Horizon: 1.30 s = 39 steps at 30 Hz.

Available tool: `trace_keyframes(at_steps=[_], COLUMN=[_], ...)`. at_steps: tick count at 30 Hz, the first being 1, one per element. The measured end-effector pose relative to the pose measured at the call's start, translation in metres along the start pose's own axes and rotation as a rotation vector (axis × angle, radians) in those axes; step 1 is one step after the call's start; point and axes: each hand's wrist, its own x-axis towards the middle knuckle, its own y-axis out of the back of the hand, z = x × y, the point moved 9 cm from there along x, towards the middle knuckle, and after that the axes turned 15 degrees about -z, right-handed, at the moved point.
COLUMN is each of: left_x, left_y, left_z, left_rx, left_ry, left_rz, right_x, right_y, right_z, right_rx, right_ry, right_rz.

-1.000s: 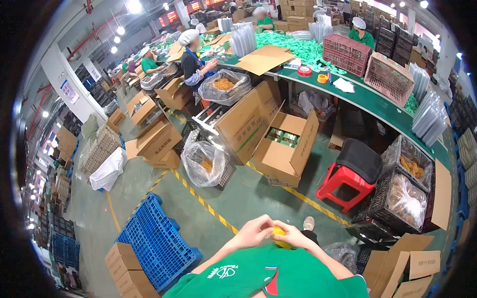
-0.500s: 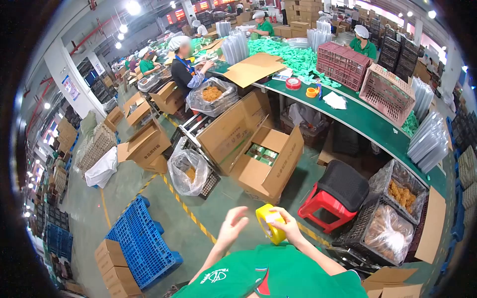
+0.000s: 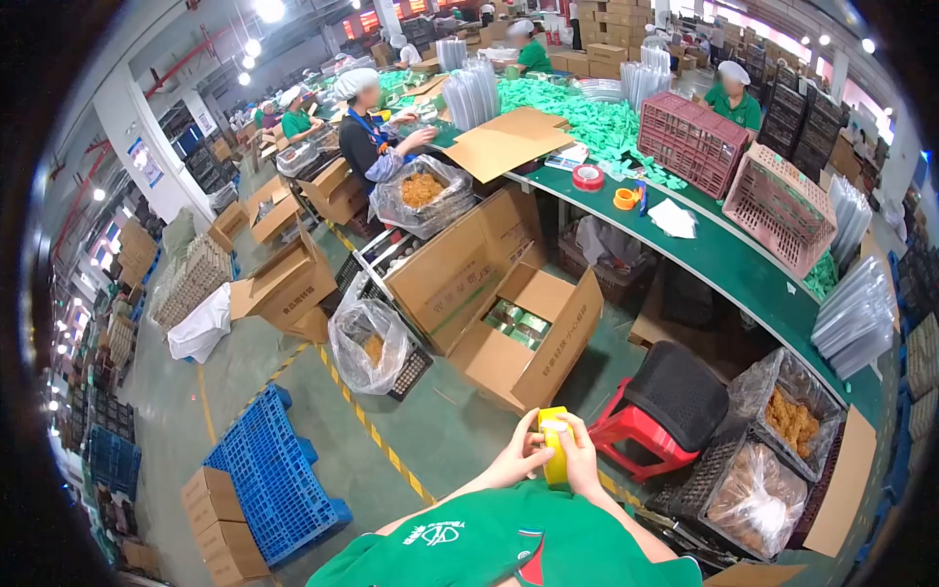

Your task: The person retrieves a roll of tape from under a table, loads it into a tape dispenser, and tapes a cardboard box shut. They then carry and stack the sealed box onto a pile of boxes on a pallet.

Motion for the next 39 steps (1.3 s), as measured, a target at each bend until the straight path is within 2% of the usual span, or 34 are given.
trace_keyframes(at_steps=[2,6,8,10,11,14,15,16,17,18,20,22,24,27,29,32,34,35,36,38,39], left_x=[0.016,0.036,0.03,0.022,0.02,-0.003,-0.014,-0.021,-0.031,-0.042,-0.067,-0.088,-0.119,-0.175,-0.214,-0.246,-0.248,-0.234,-0.219,-0.18,-0.155], left_y=[0.009,0.032,0.042,0.059,0.068,0.097,0.101,0.103,0.114,0.12,0.137,0.142,0.161,0.186,0.198,0.203,0.209,0.211,0.211,0.21,0.21], left_z=[0.005,0.005,0.005,-0.01,-0.02,-0.024,-0.012,-0.014,-0.019,-0.017,-0.032,-0.03,-0.048,-0.075,-0.089,-0.095,-0.101,-0.095,-0.087,-0.072,-0.064], left_rx=[0.02,-0.088,-0.177,-0.196,-0.35,-0.294,-0.299,-0.529,-0.533,-0.502,-0.545,-0.601,-0.572,-0.454,-0.353,-0.326,-0.352,-0.367,-0.384,-0.441,-0.481], left_ry=[-0.138,-0.139,-0.185,-0.122,-0.221,-0.201,-0.222,-0.183,-0.267,-0.256,-0.265,-0.317,-0.311,-0.295,-0.206,-0.095,-0.084,-0.086,-0.087,-0.12,-0.152], left_rz=[-0.012,0.007,0.051,0.113,0.167,0.294,0.336,0.381,0.405,0.456,0.597,0.664,0.803,1.006,1.162,1.351,1.425,1.427,1.431,1.431,1.426], right_x=[0.01,0.032,0.04,0.047,0.051,0.065,0.069,0.074,0.074,0.075,0.085,0.086,0.1,0.123,0.138,0.179,0.224,0.256,0.279,0.347,0.38], right_y=[-0.004,-0.013,-0.015,-0.029,-0.036,-0.054,-0.065,-0.071,-0.089,-0.102,-0.121,-0.128,-0.124,-0.102,-0.081,-0.018,0.057,0.104,0.135,0.216,0.253], right_z=[-0.014,-0.014,-0.001,-0.005,0.001,0.032,0.044,0.052,0.022,0.015,0.023,0.038,0.037,0.052,0.055,0.056,0.063,0.066,0.025,-0.011,-0.033], right_rx=[-0.03,0.005,-0.174,-0.276,-0.327,-0.412,-0.33,-0.443,-0.552,-0.545,-0.748,-0.597,-0.708,-0.75,-0.754,-0.719,-0.363,-0.352,-0.421,-0.505,-0.559], right_ry=[0.023,0.067,0.076,0.088,0.037,-0.047,-0.162,-0.144,-0.188,-0.345,-0.131,-0.414,-0.344,-0.369,-0.382,-0.369,-0.441,-0.43,-0.433,-0.275,-0.272], right_rz=[0.003,-0.059,-0.113,-0.158,-0.207,-0.314,-0.382,-0.421,-0.465,-0.556,-0.655,-0.802,-0.789,-0.75,-0.757,-0.671,-0.456,-0.377,-0.248,-0.083,0.037])
